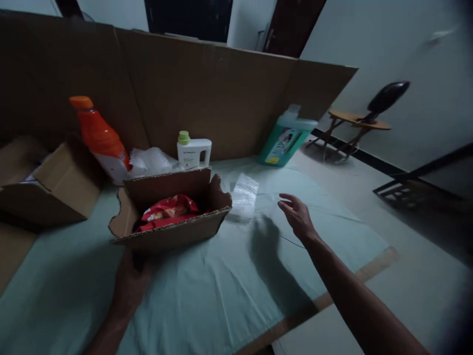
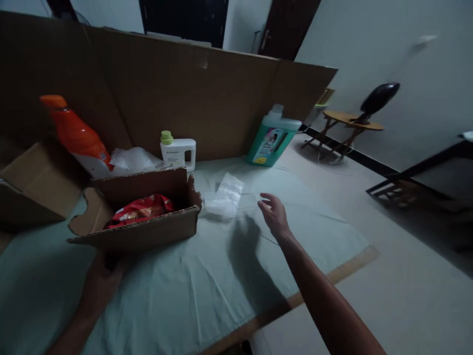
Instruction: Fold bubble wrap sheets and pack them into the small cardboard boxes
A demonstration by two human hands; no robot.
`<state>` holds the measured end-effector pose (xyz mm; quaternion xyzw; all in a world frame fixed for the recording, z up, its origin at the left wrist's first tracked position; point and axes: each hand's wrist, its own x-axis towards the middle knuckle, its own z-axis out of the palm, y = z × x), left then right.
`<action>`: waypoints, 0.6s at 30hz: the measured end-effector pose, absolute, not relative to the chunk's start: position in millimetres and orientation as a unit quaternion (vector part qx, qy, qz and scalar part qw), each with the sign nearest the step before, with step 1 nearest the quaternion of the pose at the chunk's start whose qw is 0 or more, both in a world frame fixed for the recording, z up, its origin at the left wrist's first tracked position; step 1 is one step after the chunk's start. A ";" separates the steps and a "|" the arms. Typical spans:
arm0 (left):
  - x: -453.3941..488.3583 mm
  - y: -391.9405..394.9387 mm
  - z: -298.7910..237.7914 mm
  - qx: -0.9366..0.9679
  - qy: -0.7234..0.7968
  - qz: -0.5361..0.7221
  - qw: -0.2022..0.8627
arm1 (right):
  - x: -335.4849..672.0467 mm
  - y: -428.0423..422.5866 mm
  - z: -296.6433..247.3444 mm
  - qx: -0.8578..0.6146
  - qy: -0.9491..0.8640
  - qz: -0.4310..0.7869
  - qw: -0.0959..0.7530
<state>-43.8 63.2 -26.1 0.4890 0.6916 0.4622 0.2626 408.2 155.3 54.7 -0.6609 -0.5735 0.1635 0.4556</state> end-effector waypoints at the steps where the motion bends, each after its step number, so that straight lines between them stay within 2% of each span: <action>1: -44.2 63.3 -25.5 0.493 0.691 0.459 0.263 | 407.4 144.4 55.0 -0.662 -0.569 0.162 0.460; 7: -42.2 61.5 -5.8 0.497 0.675 0.465 0.285 | 335.4 112.9 51.8 -0.531 -0.693 0.303 0.383; 11: -40.0 63.2 14.0 0.502 0.653 0.462 0.329 | 282.2 127.0 39.1 -0.461 -0.716 0.370 0.371; 18: -40.6 78.3 12.5 0.470 0.678 0.496 0.269 | 238.4 152.4 37.9 -0.417 -0.737 0.389 0.364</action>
